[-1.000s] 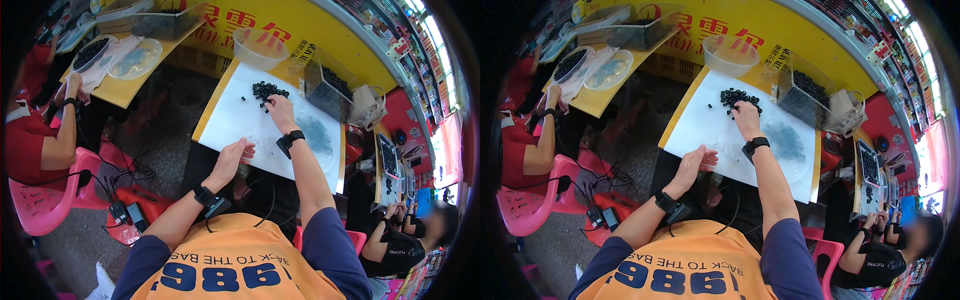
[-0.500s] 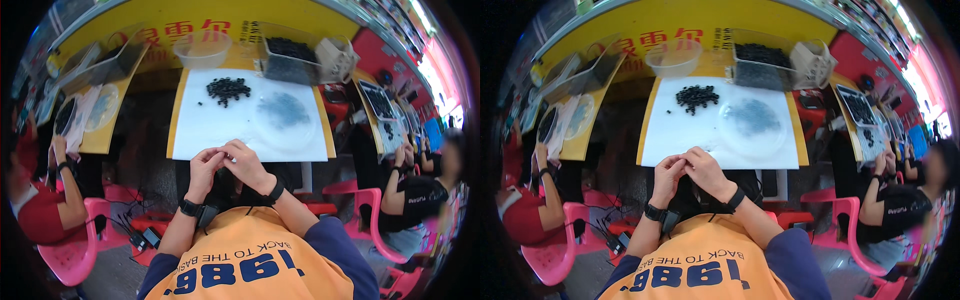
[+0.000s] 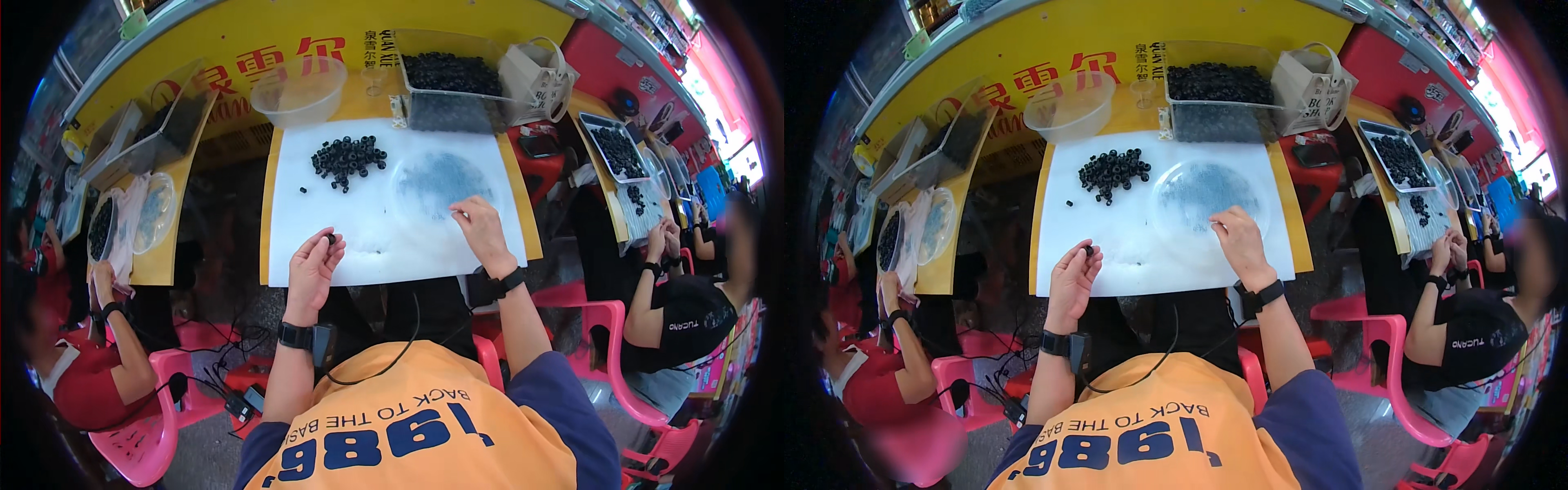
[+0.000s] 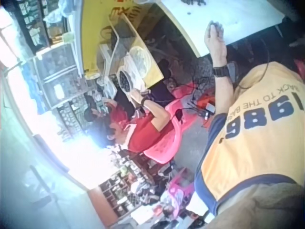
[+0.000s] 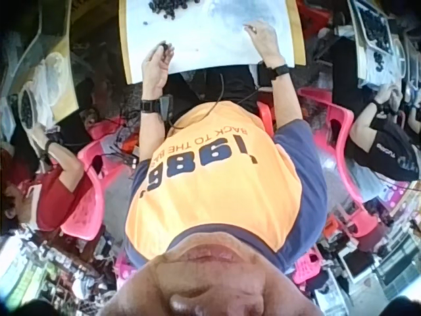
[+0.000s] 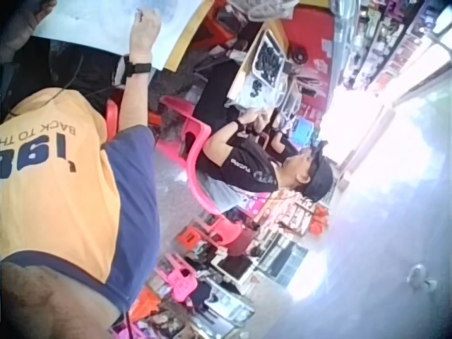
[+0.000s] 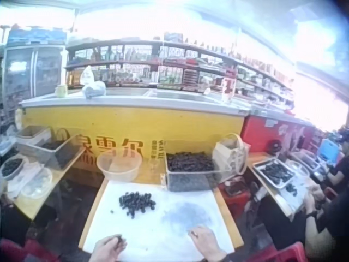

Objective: Assembling small plastic or rubber components by hand at a workstation.

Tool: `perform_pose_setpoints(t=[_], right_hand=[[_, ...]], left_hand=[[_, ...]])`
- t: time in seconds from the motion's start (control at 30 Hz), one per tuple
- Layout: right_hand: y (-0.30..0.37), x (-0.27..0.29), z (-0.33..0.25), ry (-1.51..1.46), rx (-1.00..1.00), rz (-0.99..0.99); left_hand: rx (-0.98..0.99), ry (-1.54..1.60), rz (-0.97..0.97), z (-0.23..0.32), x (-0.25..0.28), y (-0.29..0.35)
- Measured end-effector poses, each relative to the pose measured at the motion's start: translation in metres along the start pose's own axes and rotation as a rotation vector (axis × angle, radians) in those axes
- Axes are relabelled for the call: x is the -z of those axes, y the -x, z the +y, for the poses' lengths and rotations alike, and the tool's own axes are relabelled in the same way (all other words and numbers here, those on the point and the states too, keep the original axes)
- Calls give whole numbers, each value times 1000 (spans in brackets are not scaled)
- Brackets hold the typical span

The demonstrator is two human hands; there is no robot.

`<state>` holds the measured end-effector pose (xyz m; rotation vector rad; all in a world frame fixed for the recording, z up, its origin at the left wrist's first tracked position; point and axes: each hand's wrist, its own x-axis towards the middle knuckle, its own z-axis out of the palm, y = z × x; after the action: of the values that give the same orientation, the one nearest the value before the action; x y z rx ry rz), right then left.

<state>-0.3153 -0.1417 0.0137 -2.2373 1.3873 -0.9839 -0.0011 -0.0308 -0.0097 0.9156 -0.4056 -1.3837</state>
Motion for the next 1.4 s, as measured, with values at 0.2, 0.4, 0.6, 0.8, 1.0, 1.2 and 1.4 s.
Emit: perform_pose_setpoints(t=[0.2,0.4,0.6,0.8,1.0,1.2,1.4], right_hand=[[-34,-15,1,42,165,-117],[-35,-18,12,41,185,-250],[-34,-19,17,92,215,-184],[-27,-13,-1,-137,-9,-74],[-16,-14,1,-172,-113,-49],[-19,-9,-9,-306,-293,-54],[-15,-10,-48,-666,-406,-88]], left_hand=[[47,123,-17,-24,-2,-15],[47,110,-42,-24,9,-14],[52,119,-58,-23,9,-13],[74,108,-33,-20,6,-12],[103,114,-73,-20,6,-12],[96,124,-75,-22,9,-9],[137,86,-67,-17,0,-9]])
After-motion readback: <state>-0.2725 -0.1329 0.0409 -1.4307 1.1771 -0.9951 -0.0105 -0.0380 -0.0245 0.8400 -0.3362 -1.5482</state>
